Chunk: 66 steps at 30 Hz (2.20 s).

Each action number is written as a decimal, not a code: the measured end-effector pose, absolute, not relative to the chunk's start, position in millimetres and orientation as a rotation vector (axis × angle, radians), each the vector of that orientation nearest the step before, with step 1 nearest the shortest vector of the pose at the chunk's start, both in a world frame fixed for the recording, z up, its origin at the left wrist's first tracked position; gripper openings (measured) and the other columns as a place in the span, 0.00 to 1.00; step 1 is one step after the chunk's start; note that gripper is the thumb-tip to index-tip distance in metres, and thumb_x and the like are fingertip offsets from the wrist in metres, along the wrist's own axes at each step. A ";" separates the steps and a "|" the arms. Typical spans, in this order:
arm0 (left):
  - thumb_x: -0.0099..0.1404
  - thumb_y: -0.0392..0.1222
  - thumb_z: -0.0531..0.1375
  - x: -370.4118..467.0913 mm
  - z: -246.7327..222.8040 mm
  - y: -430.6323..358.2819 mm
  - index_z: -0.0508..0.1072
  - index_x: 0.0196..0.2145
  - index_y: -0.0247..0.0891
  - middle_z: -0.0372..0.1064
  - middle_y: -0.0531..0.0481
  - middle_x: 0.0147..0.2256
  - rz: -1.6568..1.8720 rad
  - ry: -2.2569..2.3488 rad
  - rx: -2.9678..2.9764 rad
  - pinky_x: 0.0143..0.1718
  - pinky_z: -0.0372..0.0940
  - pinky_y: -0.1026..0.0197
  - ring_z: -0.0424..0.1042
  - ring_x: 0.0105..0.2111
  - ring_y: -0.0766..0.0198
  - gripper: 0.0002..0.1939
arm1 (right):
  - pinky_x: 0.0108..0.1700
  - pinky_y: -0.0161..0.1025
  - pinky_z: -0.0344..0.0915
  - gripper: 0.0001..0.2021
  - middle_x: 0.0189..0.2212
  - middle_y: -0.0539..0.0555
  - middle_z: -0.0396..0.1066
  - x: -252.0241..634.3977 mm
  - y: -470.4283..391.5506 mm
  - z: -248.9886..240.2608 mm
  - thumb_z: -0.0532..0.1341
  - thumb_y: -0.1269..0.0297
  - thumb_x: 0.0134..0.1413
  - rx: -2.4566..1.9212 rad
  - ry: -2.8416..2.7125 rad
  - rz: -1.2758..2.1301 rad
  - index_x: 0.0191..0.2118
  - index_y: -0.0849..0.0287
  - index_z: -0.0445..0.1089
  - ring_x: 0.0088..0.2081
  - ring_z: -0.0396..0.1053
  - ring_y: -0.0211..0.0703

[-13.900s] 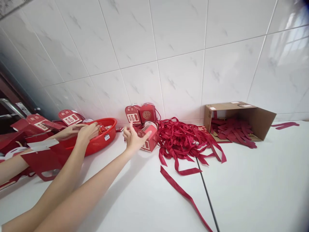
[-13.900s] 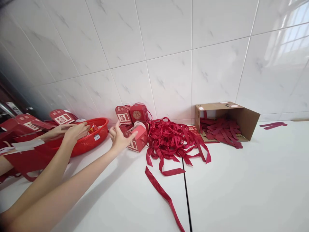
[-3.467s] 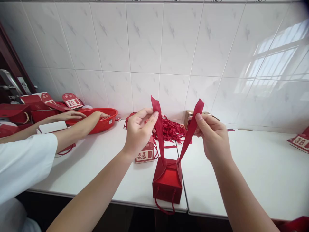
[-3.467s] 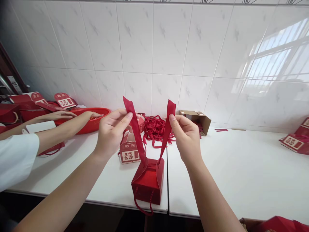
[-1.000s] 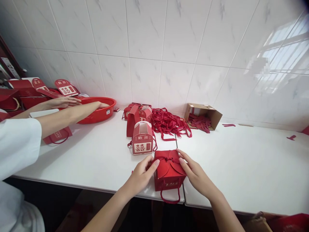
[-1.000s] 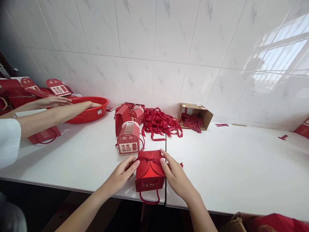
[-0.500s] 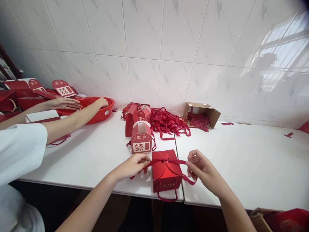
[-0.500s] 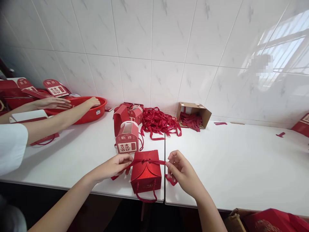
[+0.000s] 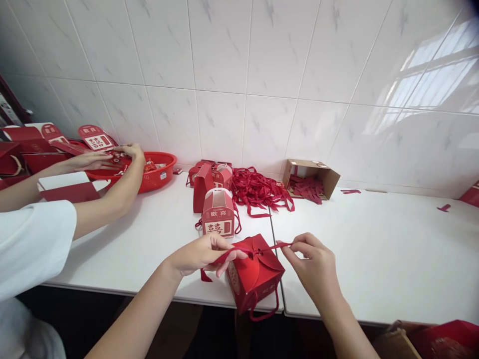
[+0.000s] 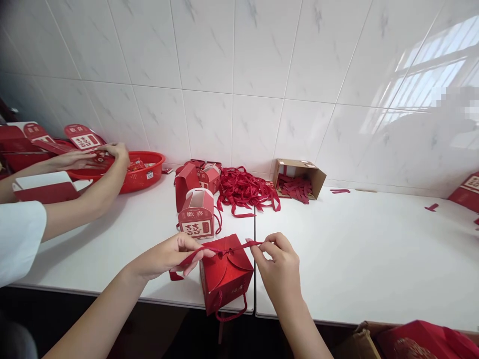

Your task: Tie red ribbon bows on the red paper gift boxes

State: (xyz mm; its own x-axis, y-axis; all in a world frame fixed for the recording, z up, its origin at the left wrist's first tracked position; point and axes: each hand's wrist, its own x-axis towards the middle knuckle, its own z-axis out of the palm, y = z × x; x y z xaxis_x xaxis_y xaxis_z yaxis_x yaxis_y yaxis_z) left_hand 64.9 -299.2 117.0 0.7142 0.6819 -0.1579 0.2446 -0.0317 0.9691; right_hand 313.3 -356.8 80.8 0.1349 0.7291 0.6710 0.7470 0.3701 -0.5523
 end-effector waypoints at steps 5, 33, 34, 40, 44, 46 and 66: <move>0.62 0.46 0.60 87.1 123.7 -326.0 0.81 0.36 0.38 0.72 0.51 0.27 0.698 0.911 1.684 0.31 0.60 0.64 0.62 0.27 0.66 0.12 | 0.23 0.36 0.58 0.12 0.26 0.53 0.67 292.6 -357.8 88.8 0.62 0.62 0.51 -1.190 -1.477 0.133 0.20 0.57 0.71 0.26 0.63 0.38; 0.64 0.33 0.56 103.7 106.3 -328.1 0.78 0.37 0.41 0.57 0.50 0.33 1.119 0.736 2.433 0.31 0.63 0.65 0.64 0.30 0.68 0.12 | 0.31 0.33 0.56 0.03 0.33 0.50 0.63 288.9 -347.0 116.6 0.58 0.74 0.39 -1.120 -1.749 1.133 0.20 0.61 0.67 0.29 0.58 0.33; 0.63 0.32 0.56 104.0 107.1 -326.3 0.79 0.36 0.40 0.56 0.50 0.32 1.147 0.731 2.443 0.30 0.63 0.66 0.63 0.30 0.69 0.11 | 0.32 0.33 0.57 0.03 0.33 0.50 0.63 288.9 -346.2 116.2 0.59 0.74 0.39 -1.120 -1.758 1.128 0.20 0.61 0.67 0.29 0.59 0.33; 0.58 0.30 0.57 98.8 106.9 -325.6 0.75 0.30 0.37 0.56 0.52 0.29 1.196 0.873 2.423 0.27 0.59 0.66 0.61 0.27 0.69 0.08 | 0.36 0.36 0.59 0.04 0.33 0.51 0.65 293.0 -347.9 112.2 0.58 0.74 0.39 -1.190 -1.771 0.960 0.21 0.60 0.67 0.32 0.62 0.37; 0.56 0.30 0.56 83.7 107.1 -324.8 0.70 0.28 0.37 0.58 0.54 0.29 1.051 1.070 2.306 0.22 0.54 0.67 0.54 0.22 0.71 0.06 | 0.42 0.39 0.60 0.04 0.37 0.52 0.64 305.0 -356.2 107.3 0.57 0.73 0.41 -1.285 -1.753 0.828 0.22 0.58 0.64 0.38 0.64 0.41; 0.56 0.31 0.55 79.5 108.5 -324.0 0.68 0.27 0.38 0.58 0.53 0.30 0.988 1.099 2.244 0.25 0.56 0.66 0.56 0.24 0.70 0.05 | 0.46 0.41 0.59 0.04 0.39 0.53 0.64 308.5 -359.6 105.0 0.57 0.73 0.42 -1.300 -1.771 0.777 0.23 0.58 0.63 0.43 0.64 0.43; 0.66 0.46 0.52 64.6 109.5 -323.7 0.70 0.28 0.41 0.63 0.46 0.49 0.812 1.344 2.624 0.52 0.48 0.37 0.53 0.55 0.46 0.12 | 0.52 0.56 0.55 0.05 0.48 0.54 0.65 312.2 -367.2 94.7 0.58 0.73 0.39 -1.321 -1.883 0.087 0.23 0.56 0.62 0.52 0.60 0.55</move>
